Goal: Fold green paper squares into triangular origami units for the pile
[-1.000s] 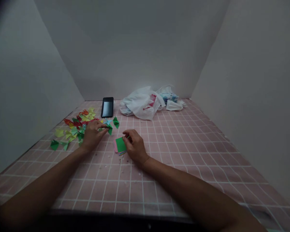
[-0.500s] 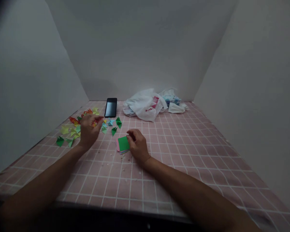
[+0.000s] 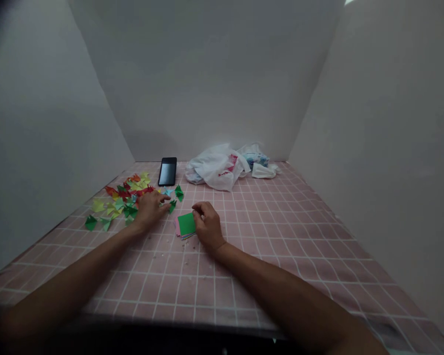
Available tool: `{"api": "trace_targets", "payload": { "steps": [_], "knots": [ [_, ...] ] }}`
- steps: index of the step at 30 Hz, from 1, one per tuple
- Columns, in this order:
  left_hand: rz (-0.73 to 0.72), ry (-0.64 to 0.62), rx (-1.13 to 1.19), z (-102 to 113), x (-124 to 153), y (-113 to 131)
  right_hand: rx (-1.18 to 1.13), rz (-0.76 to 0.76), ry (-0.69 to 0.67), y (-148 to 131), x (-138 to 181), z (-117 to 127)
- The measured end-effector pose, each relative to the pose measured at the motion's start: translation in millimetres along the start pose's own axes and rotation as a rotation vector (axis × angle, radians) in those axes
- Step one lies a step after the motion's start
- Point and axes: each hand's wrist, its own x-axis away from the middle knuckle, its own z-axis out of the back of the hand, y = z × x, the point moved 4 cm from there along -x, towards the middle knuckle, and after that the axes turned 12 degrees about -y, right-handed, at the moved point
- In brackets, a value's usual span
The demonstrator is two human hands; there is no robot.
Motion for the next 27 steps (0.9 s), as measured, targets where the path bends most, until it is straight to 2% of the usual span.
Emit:
{"api": "trace_targets", "payload": {
  "steps": [6,11,15,21,27],
  "knots": [
    [-0.008,-0.100,-0.055,2.4,-7.0,6.0,-0.006,-0.001,-0.010,0.2,0.8,-1.5],
    [0.017,-0.094,-0.090,13.9,-16.9,2.9,-0.011,-0.007,-0.013,-0.6,0.8,-1.0],
    [0.021,-0.104,-0.135,10.9,-25.5,-0.9,-0.012,-0.013,-0.016,-1.2,0.7,-0.6],
    [-0.064,-0.153,-0.192,-4.4,-32.6,-3.8,0.001,0.000,-0.019,-1.0,1.6,-1.3],
    [-0.180,-0.190,-0.211,-2.5,-35.7,-1.3,-0.002,-0.004,-0.024,-0.2,1.4,-2.2]
  ]
}}
